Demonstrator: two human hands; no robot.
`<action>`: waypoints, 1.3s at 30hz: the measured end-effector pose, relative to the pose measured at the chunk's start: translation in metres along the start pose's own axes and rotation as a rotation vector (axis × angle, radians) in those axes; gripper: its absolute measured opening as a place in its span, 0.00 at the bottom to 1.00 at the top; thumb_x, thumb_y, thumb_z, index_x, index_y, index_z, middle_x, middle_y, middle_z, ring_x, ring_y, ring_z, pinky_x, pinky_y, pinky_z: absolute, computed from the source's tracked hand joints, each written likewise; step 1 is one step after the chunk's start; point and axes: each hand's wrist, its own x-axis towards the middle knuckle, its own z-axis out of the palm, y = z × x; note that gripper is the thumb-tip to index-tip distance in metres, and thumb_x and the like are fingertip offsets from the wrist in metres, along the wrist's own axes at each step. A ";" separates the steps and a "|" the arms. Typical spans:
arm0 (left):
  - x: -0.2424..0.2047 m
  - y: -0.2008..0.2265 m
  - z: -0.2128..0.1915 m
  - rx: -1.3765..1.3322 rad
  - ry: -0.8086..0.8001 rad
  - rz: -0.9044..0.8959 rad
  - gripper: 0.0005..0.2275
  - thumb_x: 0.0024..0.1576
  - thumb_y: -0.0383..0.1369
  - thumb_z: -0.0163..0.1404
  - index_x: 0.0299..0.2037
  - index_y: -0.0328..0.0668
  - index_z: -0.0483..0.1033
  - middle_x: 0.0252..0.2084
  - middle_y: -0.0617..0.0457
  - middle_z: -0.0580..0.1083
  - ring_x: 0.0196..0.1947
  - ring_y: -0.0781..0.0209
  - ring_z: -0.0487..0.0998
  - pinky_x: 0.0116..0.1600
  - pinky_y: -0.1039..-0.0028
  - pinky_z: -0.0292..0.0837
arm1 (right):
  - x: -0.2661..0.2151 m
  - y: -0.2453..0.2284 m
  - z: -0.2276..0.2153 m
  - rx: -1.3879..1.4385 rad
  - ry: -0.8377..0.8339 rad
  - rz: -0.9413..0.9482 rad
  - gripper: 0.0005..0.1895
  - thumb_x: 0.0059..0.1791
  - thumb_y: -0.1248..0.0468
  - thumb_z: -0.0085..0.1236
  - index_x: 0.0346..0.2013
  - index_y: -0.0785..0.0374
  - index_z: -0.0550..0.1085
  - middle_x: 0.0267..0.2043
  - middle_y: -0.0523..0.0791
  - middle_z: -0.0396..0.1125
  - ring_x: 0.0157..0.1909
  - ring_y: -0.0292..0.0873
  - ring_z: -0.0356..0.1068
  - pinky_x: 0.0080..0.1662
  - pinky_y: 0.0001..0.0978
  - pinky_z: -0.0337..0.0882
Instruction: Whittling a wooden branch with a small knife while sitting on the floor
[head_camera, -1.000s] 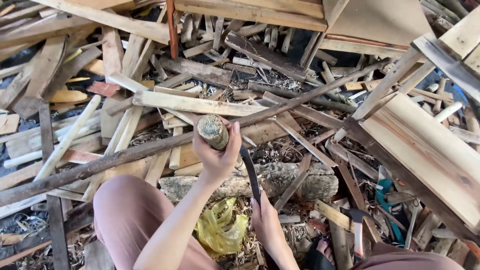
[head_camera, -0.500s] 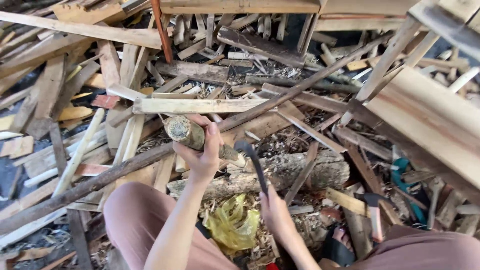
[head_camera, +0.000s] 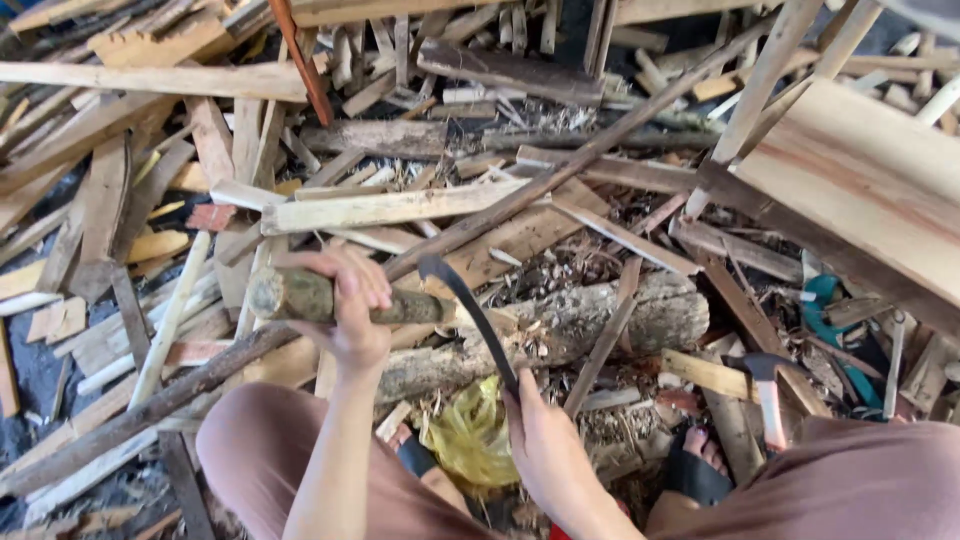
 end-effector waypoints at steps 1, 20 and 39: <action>-0.006 -0.002 -0.004 -0.008 0.004 0.004 0.03 0.65 0.32 0.48 0.46 0.54 0.69 0.27 0.64 0.66 0.23 0.73 0.64 0.25 0.84 0.65 | -0.011 0.002 0.001 -0.062 0.118 -0.060 0.12 0.55 0.62 0.42 0.52 0.62 0.63 0.20 0.50 0.72 0.18 0.51 0.70 0.23 0.45 0.68; 0.000 0.014 -0.002 0.079 0.057 0.045 0.03 0.65 0.30 0.45 0.45 0.53 0.68 0.27 0.65 0.65 0.23 0.74 0.63 0.30 0.81 0.62 | 0.035 0.038 0.038 -0.093 0.161 -0.063 0.10 0.57 0.59 0.42 0.48 0.61 0.64 0.22 0.51 0.73 0.20 0.52 0.74 0.29 0.49 0.74; -0.012 0.029 -0.002 0.267 0.240 0.033 0.04 0.68 0.30 0.42 0.51 0.49 0.63 0.27 0.62 0.61 0.23 0.71 0.61 0.31 0.81 0.62 | 0.022 0.024 0.041 -1.655 0.184 -0.599 0.32 0.48 0.63 0.50 0.68 0.68 0.65 0.60 0.70 0.64 0.13 0.28 0.42 0.09 0.19 0.42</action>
